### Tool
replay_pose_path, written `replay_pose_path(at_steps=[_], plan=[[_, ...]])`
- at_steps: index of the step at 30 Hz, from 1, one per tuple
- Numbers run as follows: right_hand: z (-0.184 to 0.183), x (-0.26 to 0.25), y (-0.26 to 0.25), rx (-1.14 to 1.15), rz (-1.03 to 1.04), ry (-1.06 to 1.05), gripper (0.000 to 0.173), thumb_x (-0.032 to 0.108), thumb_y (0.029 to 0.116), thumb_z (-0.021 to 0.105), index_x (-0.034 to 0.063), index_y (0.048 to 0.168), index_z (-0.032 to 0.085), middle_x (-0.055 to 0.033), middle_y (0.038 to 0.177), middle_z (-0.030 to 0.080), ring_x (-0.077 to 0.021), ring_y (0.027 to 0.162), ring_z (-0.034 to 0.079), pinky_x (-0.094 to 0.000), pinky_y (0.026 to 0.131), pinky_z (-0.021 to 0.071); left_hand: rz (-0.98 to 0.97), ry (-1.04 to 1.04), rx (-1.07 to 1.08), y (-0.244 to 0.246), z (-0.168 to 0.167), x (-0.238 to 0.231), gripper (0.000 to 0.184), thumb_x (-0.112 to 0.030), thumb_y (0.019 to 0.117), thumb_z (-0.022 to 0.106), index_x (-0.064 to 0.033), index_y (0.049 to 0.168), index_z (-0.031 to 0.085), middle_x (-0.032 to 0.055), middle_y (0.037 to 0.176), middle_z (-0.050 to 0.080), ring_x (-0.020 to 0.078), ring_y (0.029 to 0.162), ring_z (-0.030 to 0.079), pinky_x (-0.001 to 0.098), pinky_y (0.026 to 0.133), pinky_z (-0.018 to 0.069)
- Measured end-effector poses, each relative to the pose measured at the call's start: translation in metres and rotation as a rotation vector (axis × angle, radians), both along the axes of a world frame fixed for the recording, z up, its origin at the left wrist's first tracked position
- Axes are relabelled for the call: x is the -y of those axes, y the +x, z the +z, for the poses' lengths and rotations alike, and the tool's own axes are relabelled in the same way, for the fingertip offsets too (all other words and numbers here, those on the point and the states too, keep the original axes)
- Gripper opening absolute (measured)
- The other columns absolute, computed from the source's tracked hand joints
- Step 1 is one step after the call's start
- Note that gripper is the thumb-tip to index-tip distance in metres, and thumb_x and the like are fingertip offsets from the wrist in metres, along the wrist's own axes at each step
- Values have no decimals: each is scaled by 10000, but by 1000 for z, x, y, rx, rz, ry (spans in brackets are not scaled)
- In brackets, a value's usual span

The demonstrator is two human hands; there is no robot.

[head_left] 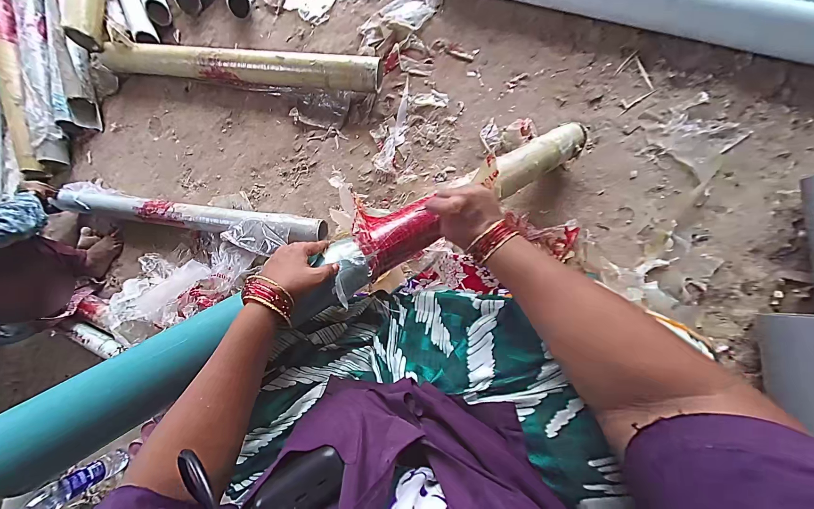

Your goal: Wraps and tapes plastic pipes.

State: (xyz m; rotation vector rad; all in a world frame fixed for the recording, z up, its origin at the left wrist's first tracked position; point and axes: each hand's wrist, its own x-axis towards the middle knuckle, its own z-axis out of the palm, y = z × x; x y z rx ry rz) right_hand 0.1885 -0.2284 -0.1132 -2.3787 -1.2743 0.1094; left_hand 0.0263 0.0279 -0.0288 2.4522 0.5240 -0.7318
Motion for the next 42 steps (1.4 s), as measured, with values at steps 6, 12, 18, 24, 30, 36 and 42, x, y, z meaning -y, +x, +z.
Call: replay_pose_path(at_steps=[6,12,18,24,30,36,42], plan=[[-23,-33,-29,249,391,291,157,-89,836,605,-26,911,728,-181,797,716,-371,728,710,-503,593,519,17,14,6,-2,1,2,509,-301,1010,670,-59,1450,585,211,1370,641,379,1319,577,606,1125,389],[-12,26,19,-134,-301,-501,160,2,958,577,-60,981,723,-299,1037,714,-504,1001,690,-676,779,501,5,17,-21,-1,4,2,517,-328,1020,650,-79,1466,573,219,1392,624,401,1332,562,633,1124,374],[20,-9,20,-670,-528,-103,341,150,1021,560,29,1320,673,-254,1267,675,-412,1216,629,-619,1048,454,-53,90,14,-9,3,17,511,-323,1022,629,-74,1464,571,174,1443,602,377,1337,568,639,1096,407],[54,-77,-66,-746,-390,-156,619,497,939,721,-3,1286,609,-255,1167,683,-412,1111,667,-632,934,507,-114,184,75,-24,3,39,527,-315,1016,613,-74,1480,552,160,1470,581,372,1289,605,635,1039,461],[56,-81,-73,-677,-427,-283,368,303,1020,625,-5,1218,670,-249,1224,680,-415,1187,645,-625,972,497,-147,218,101,-29,3,44,533,-319,1018,590,-67,1485,542,165,1474,578,362,1283,612,613,1034,470],[64,-71,-72,-622,-429,-356,382,333,1038,560,0,1129,722,-236,1229,686,-394,1190,650,-624,954,499,-116,209,29,-22,4,48,550,-344,1012,591,-89,1496,535,151,1496,558,364,1313,585,627,1052,448],[68,-67,-68,-650,-329,-413,396,309,1063,510,-20,1209,677,-251,1280,661,-401,1240,625,-628,991,482,-147,321,-99,-1,-4,80,1021,-653,842,744,-155,1625,319,251,1559,437,490,1375,467,744,1039,363]])
